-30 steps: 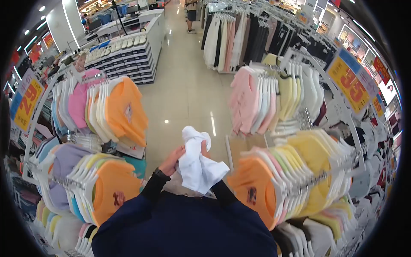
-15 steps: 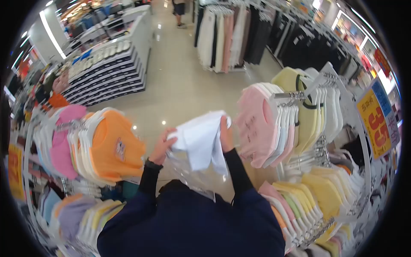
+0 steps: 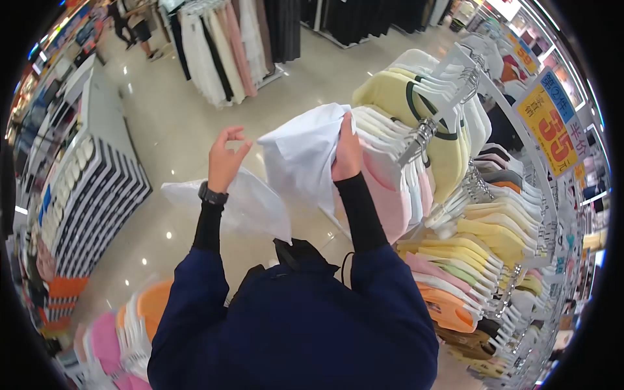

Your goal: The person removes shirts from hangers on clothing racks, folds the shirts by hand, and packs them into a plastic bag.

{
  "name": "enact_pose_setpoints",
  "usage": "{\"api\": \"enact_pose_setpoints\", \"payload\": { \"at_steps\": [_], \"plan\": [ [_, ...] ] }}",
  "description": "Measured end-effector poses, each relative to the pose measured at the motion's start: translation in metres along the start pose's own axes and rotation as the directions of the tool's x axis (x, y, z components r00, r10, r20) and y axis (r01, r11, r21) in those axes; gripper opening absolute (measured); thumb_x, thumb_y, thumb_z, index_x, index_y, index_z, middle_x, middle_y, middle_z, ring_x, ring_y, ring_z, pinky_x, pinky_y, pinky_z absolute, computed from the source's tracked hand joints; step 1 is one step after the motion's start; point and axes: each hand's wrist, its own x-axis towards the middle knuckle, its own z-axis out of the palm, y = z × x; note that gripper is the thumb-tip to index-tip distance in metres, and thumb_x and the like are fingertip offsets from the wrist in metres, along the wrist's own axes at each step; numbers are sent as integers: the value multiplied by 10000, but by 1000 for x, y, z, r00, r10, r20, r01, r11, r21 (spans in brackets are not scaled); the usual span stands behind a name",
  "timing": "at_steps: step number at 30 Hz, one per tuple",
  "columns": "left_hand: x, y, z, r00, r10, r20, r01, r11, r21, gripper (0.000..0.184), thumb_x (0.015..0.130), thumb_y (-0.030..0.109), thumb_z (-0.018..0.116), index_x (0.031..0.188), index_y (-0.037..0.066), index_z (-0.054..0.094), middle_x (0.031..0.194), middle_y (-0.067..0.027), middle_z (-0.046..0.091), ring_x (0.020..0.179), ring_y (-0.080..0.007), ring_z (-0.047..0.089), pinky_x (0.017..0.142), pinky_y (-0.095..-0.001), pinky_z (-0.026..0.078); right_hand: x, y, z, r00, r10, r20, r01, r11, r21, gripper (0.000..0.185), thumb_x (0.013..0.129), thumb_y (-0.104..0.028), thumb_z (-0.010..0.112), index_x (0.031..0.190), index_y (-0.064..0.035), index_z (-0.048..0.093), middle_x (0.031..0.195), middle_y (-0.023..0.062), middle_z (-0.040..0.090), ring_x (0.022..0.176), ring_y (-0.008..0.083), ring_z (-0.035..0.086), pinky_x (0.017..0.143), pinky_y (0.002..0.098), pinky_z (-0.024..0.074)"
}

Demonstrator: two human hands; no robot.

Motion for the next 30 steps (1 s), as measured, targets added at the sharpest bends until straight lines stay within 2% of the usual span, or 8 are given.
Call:
{"api": "enact_pose_setpoints", "payload": {
  "at_steps": [3, 7, 10, 13, 16, 21, 24, 30],
  "plan": [
    [21, 9, 42, 951, 129, 280, -131, 991, -11, 341, 828, 249, 718, 1086, 42, 633, 908, -75, 666, 601, -115, 552, 550, -274, 438, 40, 22, 8, 999, -10, -53, 14, 997, 81, 456, 1024, -434, 395, 1229, -43, 512, 1092, 84, 633, 1002, 221, 636, 855, 388, 536],
    [62, 12, 99, 926, 294, 238, -267, 954, -139, 300, 861, 192, 704, 1079, 8, 609, 912, -44, 681, 554, -31, 458, 478, -213, 351, 85, 55, 13, 997, 17, -80, -17, 1000, -2, 442, 1031, -419, 387, 1222, -39, 507, 1069, 60, 626, 1010, 190, 609, 878, 333, 493],
    [117, -6, 128, 930, 149, 336, -96, 981, -170, 303, 867, 243, 693, 1021, -1, 601, 850, -69, 682, 531, -85, 492, 487, -245, 379, 122, 99, 1, 981, -59, -187, 15, 973, -230, 473, 1038, -387, 385, 1313, -11, 465, 1157, 50, 594, 1079, 153, 547, 948, 282, 419],
    [176, -13, 141, 855, 101, 509, -70, 994, -81, 291, 884, 295, 659, 926, 14, 599, 755, -123, 667, 469, -198, 523, 481, -315, 398, 162, 101, -11, 987, -94, -130, 73, 984, -162, 517, 1042, -343, 394, 1436, -13, 345, 1273, 58, 529, 1171, 148, 485, 1009, 286, 371],
    [222, -34, 172, 813, 208, 544, -133, 976, -174, 244, 912, 259, 624, 901, 16, 600, 705, -121, 623, 476, -162, 499, 477, -306, 383, 193, 93, -15, 987, -38, -154, 33, 999, -33, 523, 1041, -322, 409, 1461, -27, 308, 1300, 70, 523, 1201, 157, 482, 1029, 296, 366],
    [314, -66, 201, 707, 108, 699, 44, 980, -195, 220, 960, 226, 563, 889, 21, 602, 642, -8, 525, 554, -81, 434, 513, -264, 360, 256, 74, -30, 901, -125, -415, 187, 976, 113, 488, 1030, -329, 445, 1386, 2, 408, 1312, 86, 529, 1179, 174, 520, 1011, 304, 395],
    [389, -88, 217, 806, -70, 588, 290, 912, -289, 243, 986, 228, 528, 866, 29, 601, 732, 61, 506, 659, -44, 411, 580, -225, 349, 296, 66, -45, 776, -191, -601, 308, 947, 97, 457, 1023, -335, 463, 1312, 20, 476, 1280, 86, 555, 1148, 178, 545, 991, 307, 416],
    [589, -149, 250, 771, -29, 636, 390, 811, -436, 266, 1004, 259, 513, 846, 52, 570, 786, 88, 436, 747, -20, 374, 673, -189, 333, 388, 26, -69, 576, -470, -669, 522, 841, -141, 404, 1026, -314, 463, 1245, 21, 515, 1204, 89, 598, 1106, 179, 567, 964, 318, 435]
  ]
}}
